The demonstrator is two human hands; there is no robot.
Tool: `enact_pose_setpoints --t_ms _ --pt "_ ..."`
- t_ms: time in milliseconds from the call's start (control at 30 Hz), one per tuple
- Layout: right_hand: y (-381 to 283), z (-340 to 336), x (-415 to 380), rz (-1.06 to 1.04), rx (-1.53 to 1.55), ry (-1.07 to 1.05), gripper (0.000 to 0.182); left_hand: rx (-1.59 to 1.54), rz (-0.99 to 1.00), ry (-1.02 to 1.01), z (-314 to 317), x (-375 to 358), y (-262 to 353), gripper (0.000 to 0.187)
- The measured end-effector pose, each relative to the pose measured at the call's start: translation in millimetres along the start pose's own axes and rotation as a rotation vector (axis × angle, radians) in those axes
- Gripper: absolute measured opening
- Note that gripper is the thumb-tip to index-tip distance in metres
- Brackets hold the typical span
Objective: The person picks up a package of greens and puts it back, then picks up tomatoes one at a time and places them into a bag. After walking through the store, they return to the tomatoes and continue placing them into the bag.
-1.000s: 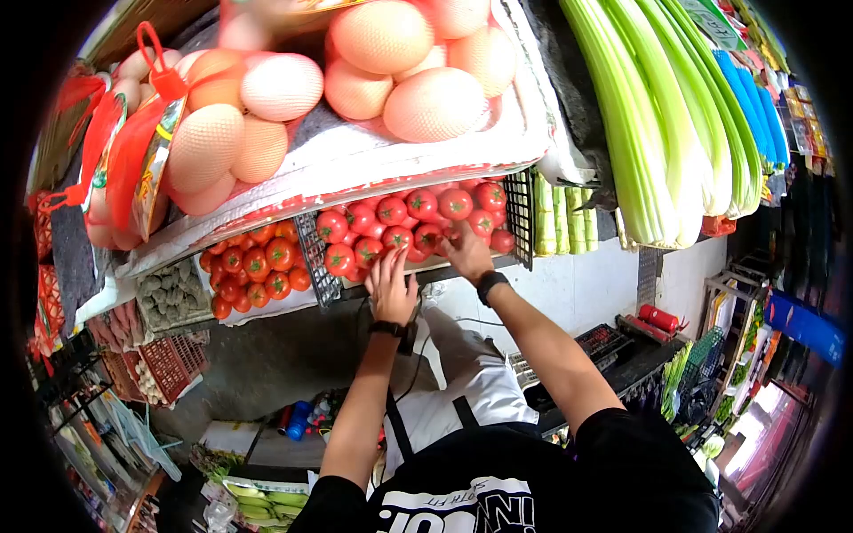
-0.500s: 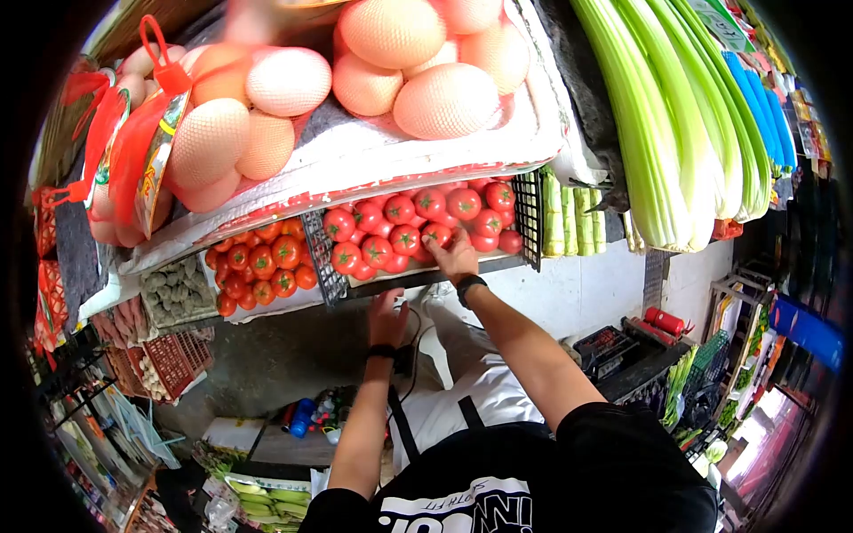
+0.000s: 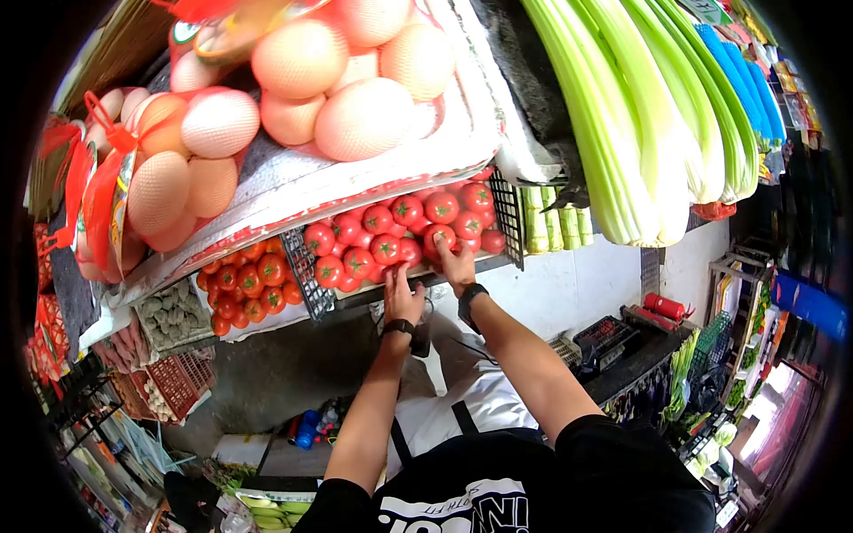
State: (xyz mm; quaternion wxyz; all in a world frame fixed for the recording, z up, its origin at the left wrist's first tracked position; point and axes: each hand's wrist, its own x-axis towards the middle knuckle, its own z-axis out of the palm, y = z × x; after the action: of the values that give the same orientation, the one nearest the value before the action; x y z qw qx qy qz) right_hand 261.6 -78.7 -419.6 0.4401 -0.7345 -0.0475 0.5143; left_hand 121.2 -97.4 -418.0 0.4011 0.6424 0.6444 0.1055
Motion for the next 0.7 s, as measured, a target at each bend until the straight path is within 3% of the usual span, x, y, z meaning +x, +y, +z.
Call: enact_pose_setpoints --t_ms 200,300,433,467,567,600,700 --pt "17.6 -2.3 6.3 -0.129 -0.023 0.016 0.05 -0.073 0.009 0.039 -1.4 -2.3 -2.9 0.045" --pt "25.0 -5.6 -7.1 -0.137 -0.068 0.169 0.038 -0.12 0.028 0.054 -10.3 4.2 -7.8 0.035" --pt "50.7 -0.6 -26.8 -0.471 -0.319 0.06 0.023 0.218 0.329 0.203 -47.8 21.1 26.4 0.029" --pt "49.9 -2.1 -30.0 -0.401 -0.453 -0.052 0.027 0.255 0.331 0.211 -53.3 27.6 31.1 0.031" --pt "40.7 10.4 -37.1 -0.463 -0.82 -0.159 0.035 0.41 0.31 0.121 -51.0 47.1 17.4 0.047" --pt "34.2 14.8 -35.5 -0.43 -0.931 -0.204 0.051 0.452 0.329 0.106 -52.1 50.4 14.9 0.05" --pt "15.5 23.3 -34.4 -0.466 -1.13 -0.234 0.064 0.566 0.373 0.081 -48.3 59.4 8.9 0.057"
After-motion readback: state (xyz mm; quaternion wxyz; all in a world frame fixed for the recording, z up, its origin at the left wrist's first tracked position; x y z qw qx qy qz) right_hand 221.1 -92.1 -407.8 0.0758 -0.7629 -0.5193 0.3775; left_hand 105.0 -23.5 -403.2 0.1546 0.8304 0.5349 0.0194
